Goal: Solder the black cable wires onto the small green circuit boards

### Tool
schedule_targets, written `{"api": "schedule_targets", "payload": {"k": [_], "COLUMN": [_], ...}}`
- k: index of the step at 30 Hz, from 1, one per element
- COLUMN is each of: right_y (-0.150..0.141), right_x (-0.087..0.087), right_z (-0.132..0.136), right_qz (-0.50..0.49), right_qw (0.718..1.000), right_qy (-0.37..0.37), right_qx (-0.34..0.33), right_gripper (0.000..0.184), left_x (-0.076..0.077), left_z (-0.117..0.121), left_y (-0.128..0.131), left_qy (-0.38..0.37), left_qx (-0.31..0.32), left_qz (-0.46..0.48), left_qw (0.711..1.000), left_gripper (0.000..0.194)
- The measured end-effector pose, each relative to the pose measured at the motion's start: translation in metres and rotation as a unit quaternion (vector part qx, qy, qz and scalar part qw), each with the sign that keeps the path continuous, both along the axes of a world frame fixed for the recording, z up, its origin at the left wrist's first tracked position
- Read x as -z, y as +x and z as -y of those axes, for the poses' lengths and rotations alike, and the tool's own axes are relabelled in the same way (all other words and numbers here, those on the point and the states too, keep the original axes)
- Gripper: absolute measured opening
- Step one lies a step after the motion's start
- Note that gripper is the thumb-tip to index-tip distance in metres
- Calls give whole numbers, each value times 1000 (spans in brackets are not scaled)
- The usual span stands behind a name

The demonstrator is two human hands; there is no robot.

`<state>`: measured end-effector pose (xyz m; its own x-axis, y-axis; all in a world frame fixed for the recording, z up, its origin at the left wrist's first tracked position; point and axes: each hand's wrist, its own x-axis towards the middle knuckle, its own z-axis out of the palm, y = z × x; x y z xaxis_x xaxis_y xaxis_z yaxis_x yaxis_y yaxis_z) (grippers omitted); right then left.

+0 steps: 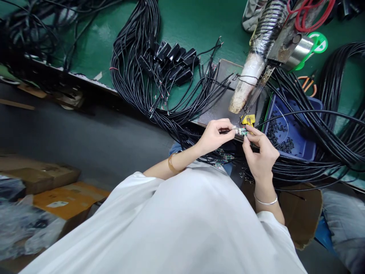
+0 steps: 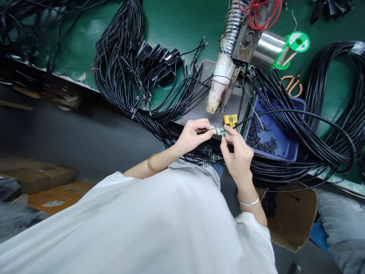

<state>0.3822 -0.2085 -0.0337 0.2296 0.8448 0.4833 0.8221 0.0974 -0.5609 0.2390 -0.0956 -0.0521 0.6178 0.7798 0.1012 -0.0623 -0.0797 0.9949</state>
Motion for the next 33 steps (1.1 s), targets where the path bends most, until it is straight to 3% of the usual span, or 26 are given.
{"api": "schedule_targets", "payload": {"k": [9, 15, 25, 33], "right_y": [5, 6, 7, 9], "right_x": [-9, -6, -6, -10], "right_z": [-11, -13, -16, -22], "right_qz": [61, 118, 47, 49], "right_qw": [996, 990, 998, 997], "right_qy": [-35, -40, -32, -47], "right_qx": [-52, -64, -41, -44], "right_gripper": [8, 10, 12, 13], "left_x": [-3, -5, -4, -5], "left_z": [-5, -3, 2, -1], "left_y": [3, 5, 13, 17], "left_qy": [-23, 29, 135, 129], "left_qx": [-33, -67, -120, -139], "left_qz": [6, -28, -62, -65], "left_qw": [999, 997, 982, 980], "left_gripper": [21, 21, 15, 15]}}
